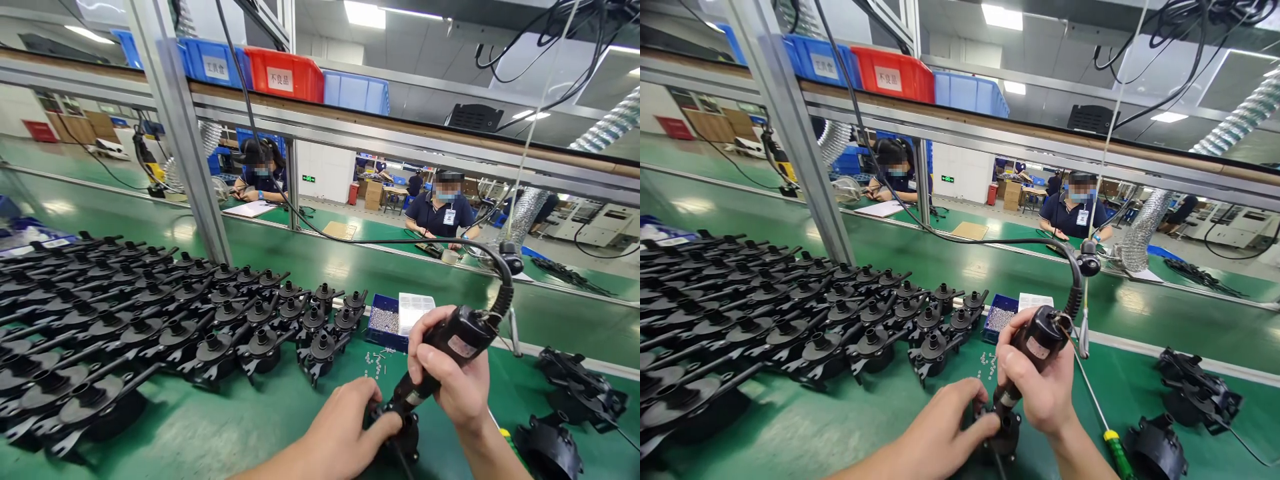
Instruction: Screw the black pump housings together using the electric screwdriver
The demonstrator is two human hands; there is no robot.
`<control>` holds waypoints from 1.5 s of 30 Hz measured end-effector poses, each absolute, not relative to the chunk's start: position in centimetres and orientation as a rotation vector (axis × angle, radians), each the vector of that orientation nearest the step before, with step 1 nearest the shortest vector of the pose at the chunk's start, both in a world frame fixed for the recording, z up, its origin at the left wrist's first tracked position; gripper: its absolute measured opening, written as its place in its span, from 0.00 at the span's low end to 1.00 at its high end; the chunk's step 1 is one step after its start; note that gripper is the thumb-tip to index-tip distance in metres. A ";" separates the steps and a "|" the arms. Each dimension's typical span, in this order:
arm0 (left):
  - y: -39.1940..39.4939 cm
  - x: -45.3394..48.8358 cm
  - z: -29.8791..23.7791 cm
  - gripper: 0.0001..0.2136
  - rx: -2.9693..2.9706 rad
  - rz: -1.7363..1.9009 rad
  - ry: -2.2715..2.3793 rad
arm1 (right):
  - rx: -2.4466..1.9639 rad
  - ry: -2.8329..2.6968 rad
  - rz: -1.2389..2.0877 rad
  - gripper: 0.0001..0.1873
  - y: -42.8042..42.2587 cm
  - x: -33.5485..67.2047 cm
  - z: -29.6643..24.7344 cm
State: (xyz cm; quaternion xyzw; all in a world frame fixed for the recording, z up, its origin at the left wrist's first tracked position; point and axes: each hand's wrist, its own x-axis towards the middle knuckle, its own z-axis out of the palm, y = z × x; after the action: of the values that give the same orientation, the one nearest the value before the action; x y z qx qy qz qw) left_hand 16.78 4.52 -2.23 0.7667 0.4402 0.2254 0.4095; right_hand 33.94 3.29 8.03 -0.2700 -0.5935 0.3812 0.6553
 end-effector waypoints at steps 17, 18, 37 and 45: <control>7.5 16.5 -3.8 0.21 2.424 0.119 1.401 | -0.604 -1.395 1.106 0.11 3.6 33.3 7.2; 7.6 16.5 -3.9 0.22 2.434 0.108 1.401 | -0.605 -1.394 1.104 0.11 3.6 33.3 7.3; 7.6 17.4 -4.4 0.11 2.015 0.447 1.128 | -0.599 -1.405 1.063 0.10 3.6 33.1 7.3; 6.3 18.0 -5.2 0.22 1.420 0.367 0.984 | -0.568 -1.399 1.158 0.12 3.5 33.0 7.6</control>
State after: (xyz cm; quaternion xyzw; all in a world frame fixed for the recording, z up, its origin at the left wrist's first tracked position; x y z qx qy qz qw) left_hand 17.96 6.33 -5.18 0.6214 0.4306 0.1605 0.6346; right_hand 32.96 3.47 7.56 -0.2432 -0.5986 0.4955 0.5806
